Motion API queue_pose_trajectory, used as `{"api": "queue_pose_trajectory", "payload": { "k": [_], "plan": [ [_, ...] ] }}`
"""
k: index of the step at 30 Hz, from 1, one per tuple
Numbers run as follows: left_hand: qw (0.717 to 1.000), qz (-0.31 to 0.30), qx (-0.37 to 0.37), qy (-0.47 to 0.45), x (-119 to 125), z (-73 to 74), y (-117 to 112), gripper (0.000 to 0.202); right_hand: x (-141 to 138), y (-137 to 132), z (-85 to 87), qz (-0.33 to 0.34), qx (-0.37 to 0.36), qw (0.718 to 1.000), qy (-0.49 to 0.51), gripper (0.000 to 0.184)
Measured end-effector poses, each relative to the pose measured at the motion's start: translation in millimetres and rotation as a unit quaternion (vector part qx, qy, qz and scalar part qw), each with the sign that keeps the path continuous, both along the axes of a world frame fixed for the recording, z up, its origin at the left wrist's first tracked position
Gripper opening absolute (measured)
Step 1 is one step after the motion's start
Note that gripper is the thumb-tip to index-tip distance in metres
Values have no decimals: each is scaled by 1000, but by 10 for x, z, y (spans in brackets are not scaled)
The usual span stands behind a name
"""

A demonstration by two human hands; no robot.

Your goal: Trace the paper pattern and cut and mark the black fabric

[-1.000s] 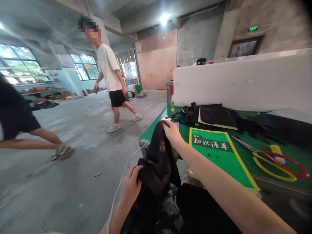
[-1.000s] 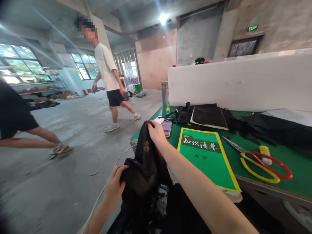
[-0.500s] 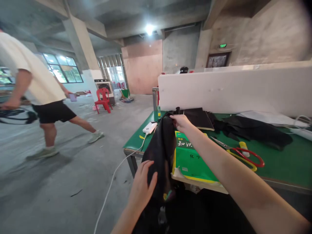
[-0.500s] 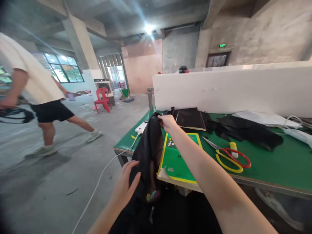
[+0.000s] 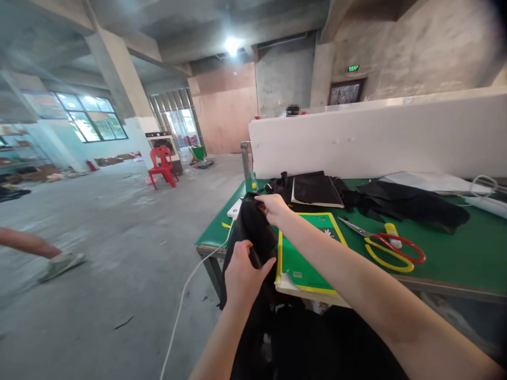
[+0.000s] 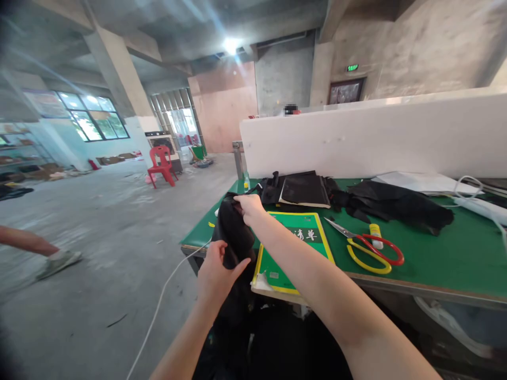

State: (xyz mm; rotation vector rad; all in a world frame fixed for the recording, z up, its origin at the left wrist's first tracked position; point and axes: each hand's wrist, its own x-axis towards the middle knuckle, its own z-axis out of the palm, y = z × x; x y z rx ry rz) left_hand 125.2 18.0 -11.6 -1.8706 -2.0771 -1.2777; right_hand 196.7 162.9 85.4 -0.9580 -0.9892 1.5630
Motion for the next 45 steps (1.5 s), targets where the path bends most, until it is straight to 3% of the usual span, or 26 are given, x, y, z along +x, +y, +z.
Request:
{"api": "queue_pose_trajectory", "payload": {
  "k": [2, 4, 6, 10, 12, 15, 17, 19, 22, 24, 26, 30, 35, 39, 42, 45],
  "plan": [
    [999, 30, 10, 35, 32, -85, 55, 50, -67, -41, 26, 3, -1, 1000, -14, 9],
    [999, 29, 22, 33, -20, -139, 99, 33, -82, -60, 49, 6, 5, 999, -32, 8],
    [999, 23, 37, 4, -157, -104, 102, 20, -42, -45, 58, 8, 13, 999, -51, 8],
    [999, 17, 22, -35, -541, 264, 20, 25, 73, 24, -12, 38, 25, 994, -103, 4],
    [998, -33, -30, -43, -704, 515, -5, 24, 73, 10, -82, 79, 32, 988, -128, 6],
    [996, -53, -58, -47, -868, 822, 12, 24, -2, -139, -164, 171, 49, 975, -133, 27],
    [997, -39, -60, -41, -939, 948, 40, 25, -60, -302, -186, 238, 64, 962, -116, 44],
    [997, -29, -68, -24, -1001, 1031, 59, 22, -111, -471, -201, 319, 127, 931, -125, 59],
    [997, -16, -72, 0, -1108, 1133, 40, 18, -214, -664, -281, 413, 305, 829, -221, 65],
    [998, -1, -68, 8, -1199, 1219, -9, 17, -319, -730, -396, 402, 394, 762, -320, 52],
    [998, 25, -60, 16, -1307, 1327, -81, 16, -435, -747, -546, 364, 424, 729, -395, 34],
    [992, 109, -17, 57, -1559, 1586, -267, 16, -578, -695, -842, 329, 401, 724, -455, 15],
    [975, 191, 81, 80, -1856, 1916, -508, 20, -603, -712, -1018, 365, 366, 720, -463, 16],
    [966, 200, 114, 114, -1940, 2143, -649, 24, -811, -1004, -1073, 432, 360, 704, -433, 41],
    [963, 196, 137, 129, -1969, 2289, -714, 26, -1062, -1296, -1129, 424, 358, 696, -456, 25],
    [949, 217, 170, 151, -2125, 2429, -800, 30, -1173, -1424, -1128, 364, 341, 703, -507, 10]
  ]
}}
